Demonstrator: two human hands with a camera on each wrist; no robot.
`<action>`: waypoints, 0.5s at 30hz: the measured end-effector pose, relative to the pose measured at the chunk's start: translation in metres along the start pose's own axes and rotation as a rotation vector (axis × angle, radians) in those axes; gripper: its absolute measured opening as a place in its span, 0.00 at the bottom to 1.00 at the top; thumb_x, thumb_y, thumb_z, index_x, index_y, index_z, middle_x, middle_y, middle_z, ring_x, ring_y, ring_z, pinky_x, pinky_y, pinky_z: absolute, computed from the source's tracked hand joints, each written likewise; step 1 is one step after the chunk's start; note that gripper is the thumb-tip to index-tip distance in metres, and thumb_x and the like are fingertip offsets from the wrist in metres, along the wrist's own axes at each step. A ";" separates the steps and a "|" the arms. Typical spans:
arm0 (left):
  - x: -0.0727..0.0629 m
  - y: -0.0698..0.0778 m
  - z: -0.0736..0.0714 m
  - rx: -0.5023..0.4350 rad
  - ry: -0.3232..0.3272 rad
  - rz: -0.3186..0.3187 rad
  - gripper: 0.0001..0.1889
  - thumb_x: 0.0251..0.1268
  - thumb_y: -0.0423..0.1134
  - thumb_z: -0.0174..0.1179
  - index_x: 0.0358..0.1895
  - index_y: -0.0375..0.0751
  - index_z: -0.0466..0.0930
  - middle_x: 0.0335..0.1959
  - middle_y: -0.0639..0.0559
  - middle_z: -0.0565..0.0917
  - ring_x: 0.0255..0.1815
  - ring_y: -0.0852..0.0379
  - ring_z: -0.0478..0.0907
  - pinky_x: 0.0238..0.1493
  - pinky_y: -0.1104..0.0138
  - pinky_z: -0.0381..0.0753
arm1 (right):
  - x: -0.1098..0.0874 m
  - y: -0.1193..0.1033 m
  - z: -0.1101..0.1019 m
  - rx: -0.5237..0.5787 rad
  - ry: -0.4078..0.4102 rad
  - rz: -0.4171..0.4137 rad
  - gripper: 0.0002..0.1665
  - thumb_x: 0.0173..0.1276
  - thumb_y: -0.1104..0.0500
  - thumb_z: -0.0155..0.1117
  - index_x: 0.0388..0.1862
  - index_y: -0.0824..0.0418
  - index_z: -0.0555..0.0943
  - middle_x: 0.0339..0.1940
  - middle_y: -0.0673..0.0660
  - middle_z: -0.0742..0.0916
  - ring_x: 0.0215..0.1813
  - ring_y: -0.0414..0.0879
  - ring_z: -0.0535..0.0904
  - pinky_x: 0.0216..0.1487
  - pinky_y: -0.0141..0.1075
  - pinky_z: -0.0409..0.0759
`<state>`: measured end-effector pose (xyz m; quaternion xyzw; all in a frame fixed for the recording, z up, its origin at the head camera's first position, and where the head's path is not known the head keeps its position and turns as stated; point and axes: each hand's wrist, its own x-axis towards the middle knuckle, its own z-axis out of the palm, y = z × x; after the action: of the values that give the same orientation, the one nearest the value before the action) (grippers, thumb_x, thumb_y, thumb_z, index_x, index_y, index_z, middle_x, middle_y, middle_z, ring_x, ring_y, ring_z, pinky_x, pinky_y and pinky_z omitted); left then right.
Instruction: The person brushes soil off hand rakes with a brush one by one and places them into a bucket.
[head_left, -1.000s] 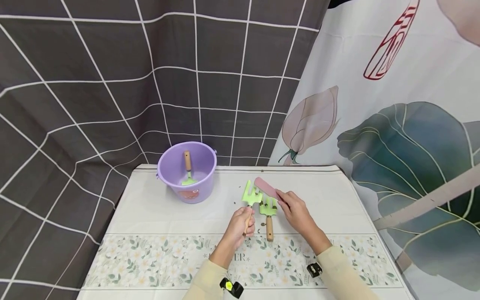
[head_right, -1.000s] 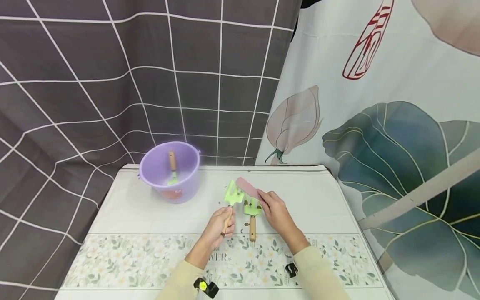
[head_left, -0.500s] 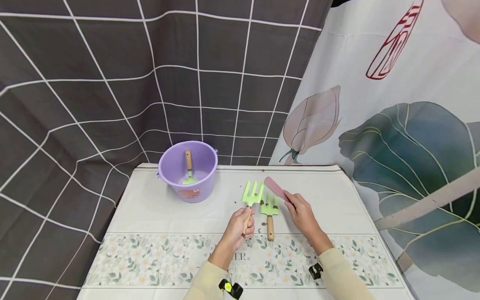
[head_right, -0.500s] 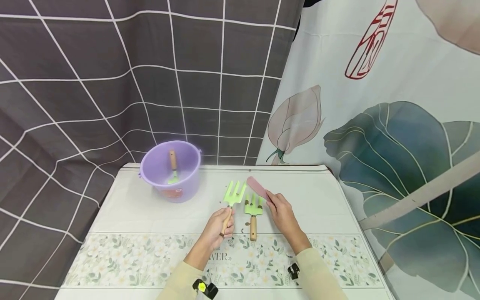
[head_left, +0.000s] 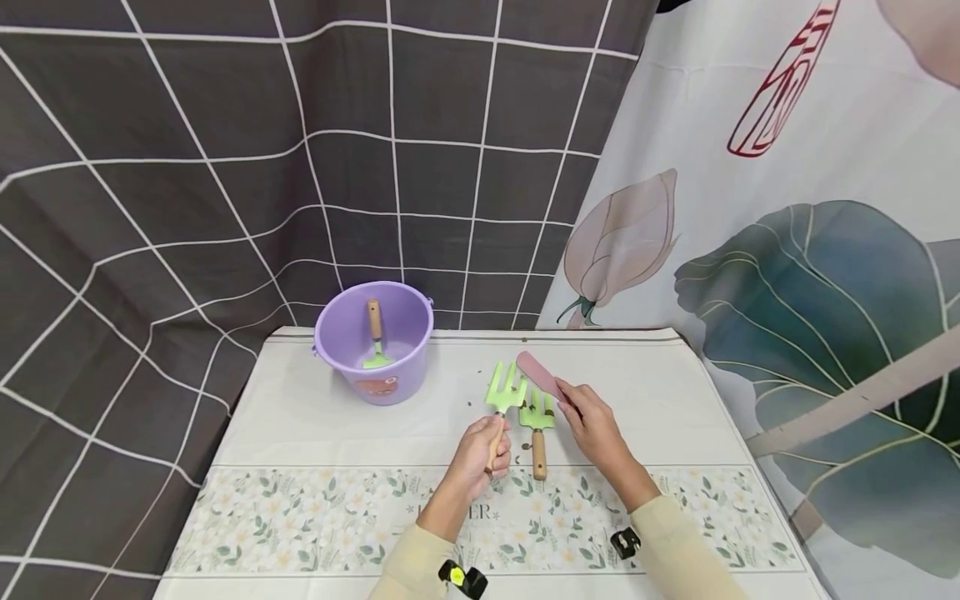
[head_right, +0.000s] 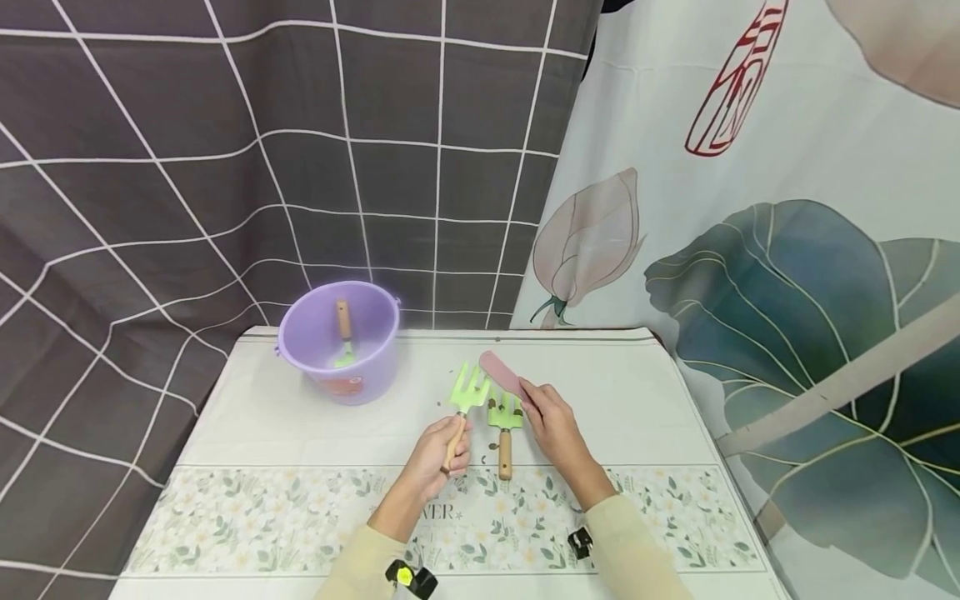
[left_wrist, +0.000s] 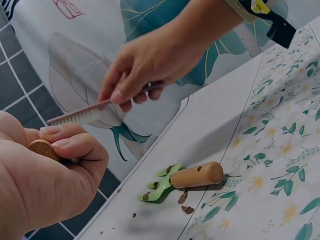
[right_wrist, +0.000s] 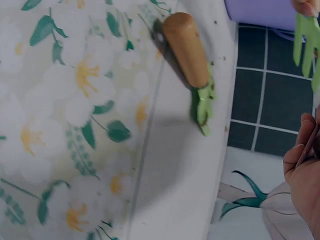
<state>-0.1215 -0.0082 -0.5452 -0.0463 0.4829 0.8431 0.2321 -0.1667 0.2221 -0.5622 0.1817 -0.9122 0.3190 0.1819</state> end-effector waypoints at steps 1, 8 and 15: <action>0.000 0.000 0.000 -0.003 -0.003 0.000 0.12 0.87 0.44 0.36 0.46 0.43 0.67 0.22 0.59 0.65 0.15 0.68 0.60 0.15 0.77 0.60 | 0.000 0.000 0.001 -0.001 0.001 0.006 0.25 0.75 0.65 0.64 0.69 0.61 0.79 0.46 0.56 0.86 0.41 0.41 0.80 0.39 0.36 0.84; 0.002 0.001 0.000 -0.012 0.007 -0.001 0.12 0.87 0.43 0.37 0.45 0.44 0.68 0.21 0.59 0.65 0.15 0.68 0.60 0.15 0.78 0.59 | -0.002 0.012 0.002 -0.032 0.044 0.002 0.25 0.73 0.66 0.66 0.68 0.62 0.79 0.44 0.58 0.85 0.40 0.44 0.80 0.39 0.40 0.83; 0.004 0.004 0.000 0.048 0.037 0.025 0.11 0.87 0.44 0.38 0.47 0.43 0.68 0.22 0.58 0.66 0.15 0.67 0.61 0.15 0.78 0.60 | 0.002 0.017 -0.016 -0.079 0.044 0.022 0.25 0.73 0.66 0.67 0.68 0.63 0.79 0.44 0.58 0.85 0.39 0.43 0.78 0.37 0.40 0.82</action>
<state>-0.1270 -0.0084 -0.5433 -0.0503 0.5079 0.8330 0.2138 -0.1725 0.2444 -0.5590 0.1574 -0.9217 0.2888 0.2055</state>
